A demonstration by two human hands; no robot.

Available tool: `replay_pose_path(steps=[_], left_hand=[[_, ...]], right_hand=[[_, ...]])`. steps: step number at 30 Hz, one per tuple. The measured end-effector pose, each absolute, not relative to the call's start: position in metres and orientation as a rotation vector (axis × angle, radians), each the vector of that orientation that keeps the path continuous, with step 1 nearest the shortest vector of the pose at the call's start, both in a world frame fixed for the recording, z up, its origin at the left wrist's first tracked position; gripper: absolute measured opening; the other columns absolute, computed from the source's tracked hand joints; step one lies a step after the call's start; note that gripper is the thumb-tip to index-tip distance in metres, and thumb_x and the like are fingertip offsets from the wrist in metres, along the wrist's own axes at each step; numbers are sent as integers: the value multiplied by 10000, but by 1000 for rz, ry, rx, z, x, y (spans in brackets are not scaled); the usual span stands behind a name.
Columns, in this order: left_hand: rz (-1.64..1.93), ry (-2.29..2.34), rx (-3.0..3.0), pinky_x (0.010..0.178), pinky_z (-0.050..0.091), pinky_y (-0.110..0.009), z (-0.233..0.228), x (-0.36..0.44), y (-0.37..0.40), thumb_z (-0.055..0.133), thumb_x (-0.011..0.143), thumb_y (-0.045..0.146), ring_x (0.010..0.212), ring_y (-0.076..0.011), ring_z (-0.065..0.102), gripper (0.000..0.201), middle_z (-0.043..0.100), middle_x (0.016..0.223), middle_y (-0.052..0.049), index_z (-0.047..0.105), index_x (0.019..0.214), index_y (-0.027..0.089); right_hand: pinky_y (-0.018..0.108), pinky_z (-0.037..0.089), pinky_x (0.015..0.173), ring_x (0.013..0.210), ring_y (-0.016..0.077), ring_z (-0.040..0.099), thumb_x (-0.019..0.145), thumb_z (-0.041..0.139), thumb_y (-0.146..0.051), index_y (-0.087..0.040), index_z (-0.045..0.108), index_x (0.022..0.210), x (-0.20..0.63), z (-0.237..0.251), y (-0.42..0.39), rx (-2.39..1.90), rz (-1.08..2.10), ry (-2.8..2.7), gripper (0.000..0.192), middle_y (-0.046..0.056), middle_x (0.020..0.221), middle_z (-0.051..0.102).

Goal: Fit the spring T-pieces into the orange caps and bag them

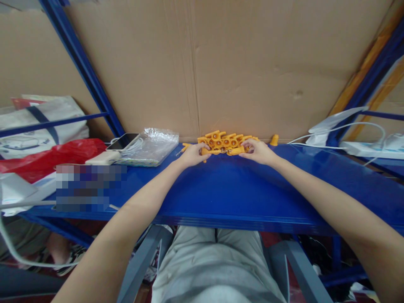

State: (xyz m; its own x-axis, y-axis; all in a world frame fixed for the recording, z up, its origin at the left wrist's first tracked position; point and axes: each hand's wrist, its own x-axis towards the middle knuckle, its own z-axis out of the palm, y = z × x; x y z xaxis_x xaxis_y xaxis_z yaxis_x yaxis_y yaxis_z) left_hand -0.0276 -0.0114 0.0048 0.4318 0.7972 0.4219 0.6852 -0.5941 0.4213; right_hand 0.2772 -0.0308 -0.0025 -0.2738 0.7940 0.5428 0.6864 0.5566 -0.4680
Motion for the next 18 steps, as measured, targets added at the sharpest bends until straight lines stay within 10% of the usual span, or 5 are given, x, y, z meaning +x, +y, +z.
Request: replay_pose_path(steps=[18], left_hand=[[882,1327,2470,550,318,-223,6,-22,-18,704,805,330,530,-110,449,231,459,550,74,691,969,167]], right_hand=[[440,665,677,725,215,718,671,839,-407,-239,597,927,263,-9,-32,-1035,689,-1859,390,46,928,682]])
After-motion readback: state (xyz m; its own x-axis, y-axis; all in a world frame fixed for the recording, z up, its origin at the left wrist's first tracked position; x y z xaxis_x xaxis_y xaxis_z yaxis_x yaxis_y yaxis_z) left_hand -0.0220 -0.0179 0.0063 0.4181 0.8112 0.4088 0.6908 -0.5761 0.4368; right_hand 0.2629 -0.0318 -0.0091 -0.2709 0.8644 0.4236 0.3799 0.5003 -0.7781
